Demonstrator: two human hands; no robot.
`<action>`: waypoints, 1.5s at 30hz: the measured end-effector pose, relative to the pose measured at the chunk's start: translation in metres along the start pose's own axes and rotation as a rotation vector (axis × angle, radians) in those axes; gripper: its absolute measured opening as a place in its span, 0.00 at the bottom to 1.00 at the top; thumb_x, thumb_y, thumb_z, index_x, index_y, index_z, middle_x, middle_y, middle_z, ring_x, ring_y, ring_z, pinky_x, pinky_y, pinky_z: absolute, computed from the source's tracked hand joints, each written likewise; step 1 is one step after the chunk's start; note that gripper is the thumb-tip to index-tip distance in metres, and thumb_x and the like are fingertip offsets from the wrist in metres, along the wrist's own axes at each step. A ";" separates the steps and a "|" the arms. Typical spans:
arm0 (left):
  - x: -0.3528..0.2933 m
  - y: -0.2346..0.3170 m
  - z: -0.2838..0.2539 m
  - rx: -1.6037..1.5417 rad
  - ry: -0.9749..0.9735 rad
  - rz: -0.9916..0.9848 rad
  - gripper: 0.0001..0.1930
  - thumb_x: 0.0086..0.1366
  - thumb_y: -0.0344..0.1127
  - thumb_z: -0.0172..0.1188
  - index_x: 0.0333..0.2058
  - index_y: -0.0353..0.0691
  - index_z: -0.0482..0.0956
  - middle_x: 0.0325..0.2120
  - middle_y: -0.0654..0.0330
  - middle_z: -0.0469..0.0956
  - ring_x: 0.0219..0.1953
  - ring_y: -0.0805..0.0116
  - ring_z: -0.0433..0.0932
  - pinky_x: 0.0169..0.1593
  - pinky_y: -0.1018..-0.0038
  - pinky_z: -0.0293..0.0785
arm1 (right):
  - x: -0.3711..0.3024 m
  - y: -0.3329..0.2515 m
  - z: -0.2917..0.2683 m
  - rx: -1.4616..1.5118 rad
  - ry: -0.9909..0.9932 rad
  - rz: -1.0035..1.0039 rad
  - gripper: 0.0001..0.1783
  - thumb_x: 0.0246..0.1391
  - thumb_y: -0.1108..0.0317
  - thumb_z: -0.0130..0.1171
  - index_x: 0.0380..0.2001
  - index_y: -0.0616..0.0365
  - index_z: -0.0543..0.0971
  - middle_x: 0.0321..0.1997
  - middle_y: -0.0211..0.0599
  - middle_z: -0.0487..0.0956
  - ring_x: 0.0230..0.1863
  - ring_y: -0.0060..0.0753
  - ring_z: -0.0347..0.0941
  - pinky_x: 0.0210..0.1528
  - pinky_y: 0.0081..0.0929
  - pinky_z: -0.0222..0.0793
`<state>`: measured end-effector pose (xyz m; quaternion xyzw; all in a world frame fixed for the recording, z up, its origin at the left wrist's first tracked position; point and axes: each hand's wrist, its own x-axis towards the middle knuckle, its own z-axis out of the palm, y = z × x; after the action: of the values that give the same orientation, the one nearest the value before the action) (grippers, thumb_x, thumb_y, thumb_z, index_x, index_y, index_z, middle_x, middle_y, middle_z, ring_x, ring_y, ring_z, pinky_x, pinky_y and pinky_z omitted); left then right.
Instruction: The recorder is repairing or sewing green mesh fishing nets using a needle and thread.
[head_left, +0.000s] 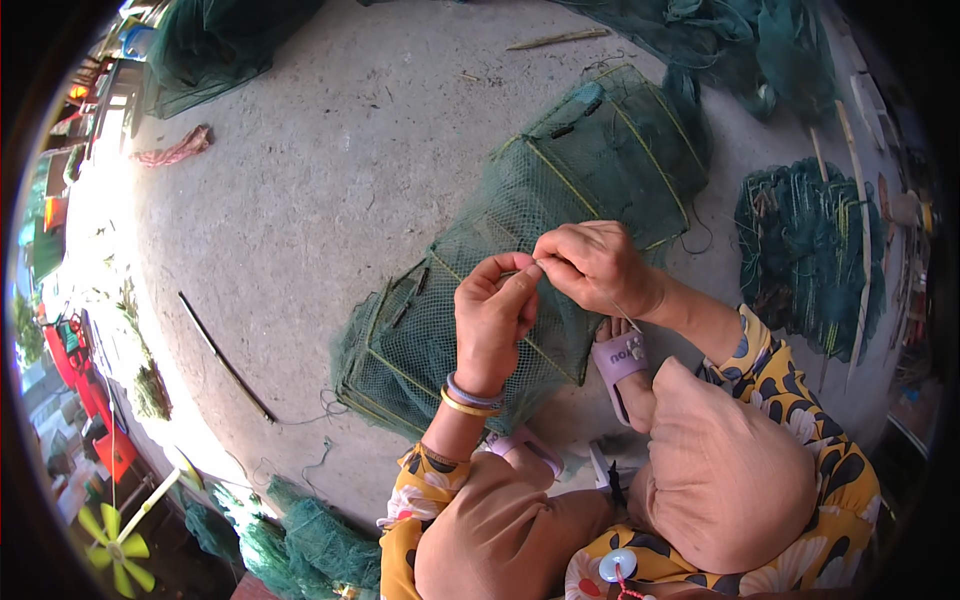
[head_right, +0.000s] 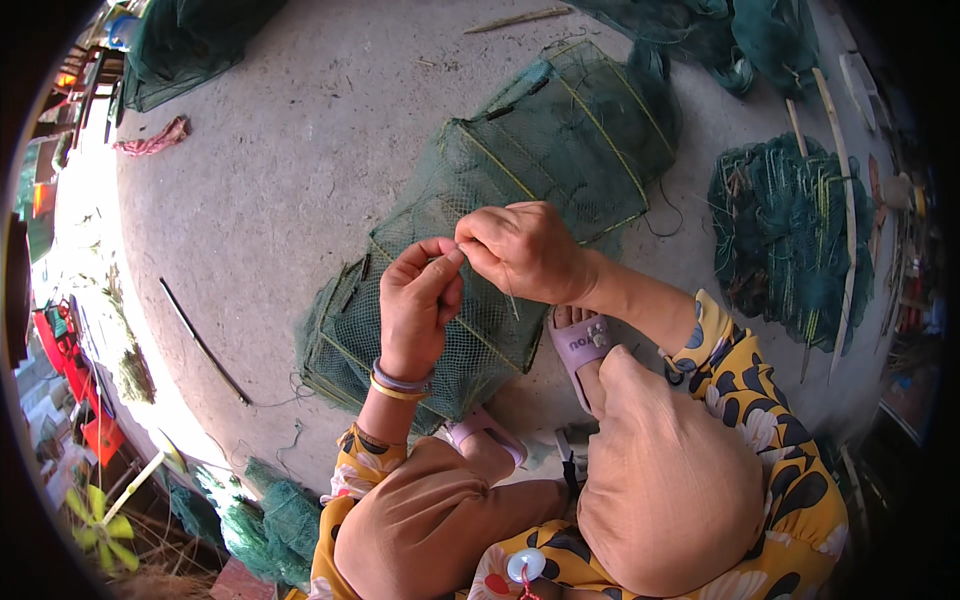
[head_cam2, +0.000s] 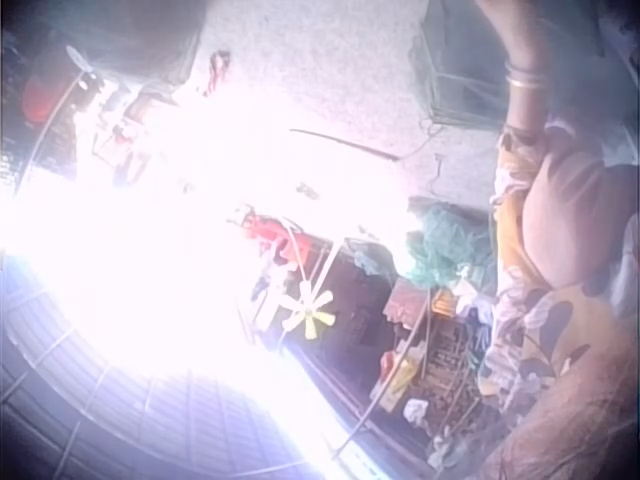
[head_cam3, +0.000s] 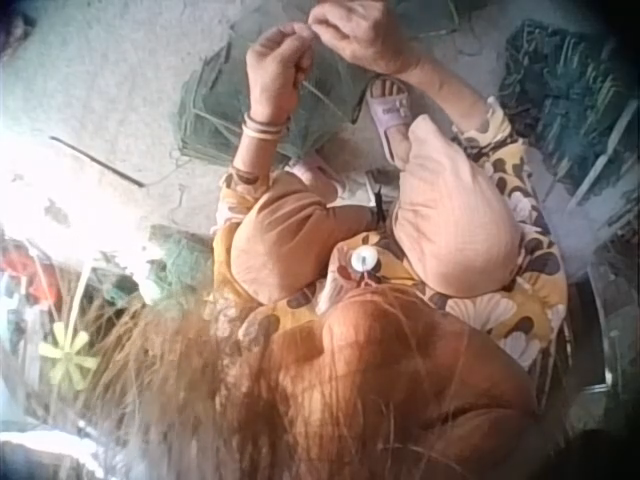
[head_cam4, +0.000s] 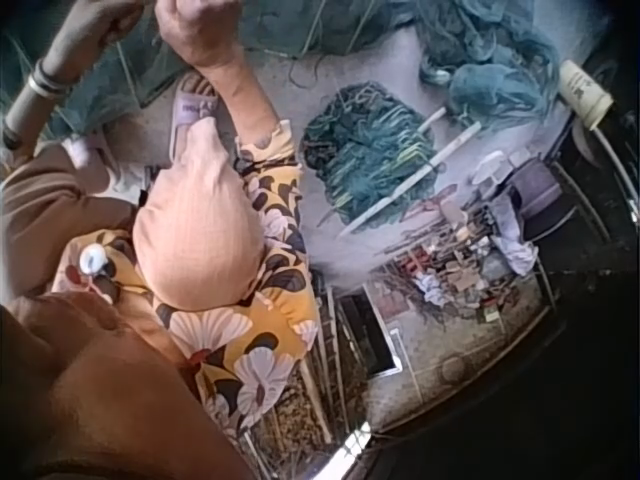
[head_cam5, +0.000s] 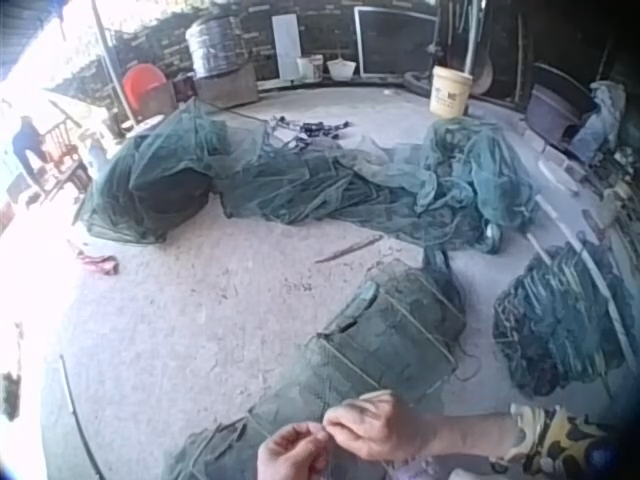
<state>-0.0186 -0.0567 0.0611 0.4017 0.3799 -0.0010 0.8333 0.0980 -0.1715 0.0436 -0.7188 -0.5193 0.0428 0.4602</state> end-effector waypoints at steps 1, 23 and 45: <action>-0.001 0.001 0.000 0.001 0.002 0.002 0.05 0.62 0.29 0.58 0.34 0.33 0.75 0.14 0.68 0.67 0.13 0.84 0.60 0.15 0.85 0.52 | 0.000 0.000 0.000 0.002 0.001 -0.002 0.07 0.43 0.77 0.60 0.25 0.58 0.72 0.20 0.36 0.76 0.21 0.39 0.76 0.23 0.29 0.70; -0.022 -0.006 -0.004 -0.201 0.043 -0.065 0.05 0.66 0.32 0.52 0.34 0.36 0.72 0.17 0.62 0.71 0.14 0.77 0.63 0.17 0.83 0.58 | -0.007 -0.011 -0.015 0.314 -0.186 0.484 0.06 0.51 0.70 0.60 0.32 0.61 0.78 0.15 0.33 0.73 0.17 0.22 0.70 0.21 0.24 0.65; -0.021 -0.012 -0.006 -0.254 0.070 -0.080 0.04 0.65 0.29 0.53 0.33 0.36 0.73 0.15 0.67 0.62 0.13 0.82 0.53 0.15 0.85 0.51 | 0.009 -0.022 -0.015 0.184 -0.101 0.539 0.05 0.49 0.70 0.58 0.28 0.60 0.78 0.14 0.36 0.73 0.16 0.19 0.70 0.20 0.24 0.64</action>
<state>-0.0409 -0.0674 0.0637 0.2771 0.4216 0.0281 0.8630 0.0950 -0.1730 0.0716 -0.7832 -0.3257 0.2463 0.4689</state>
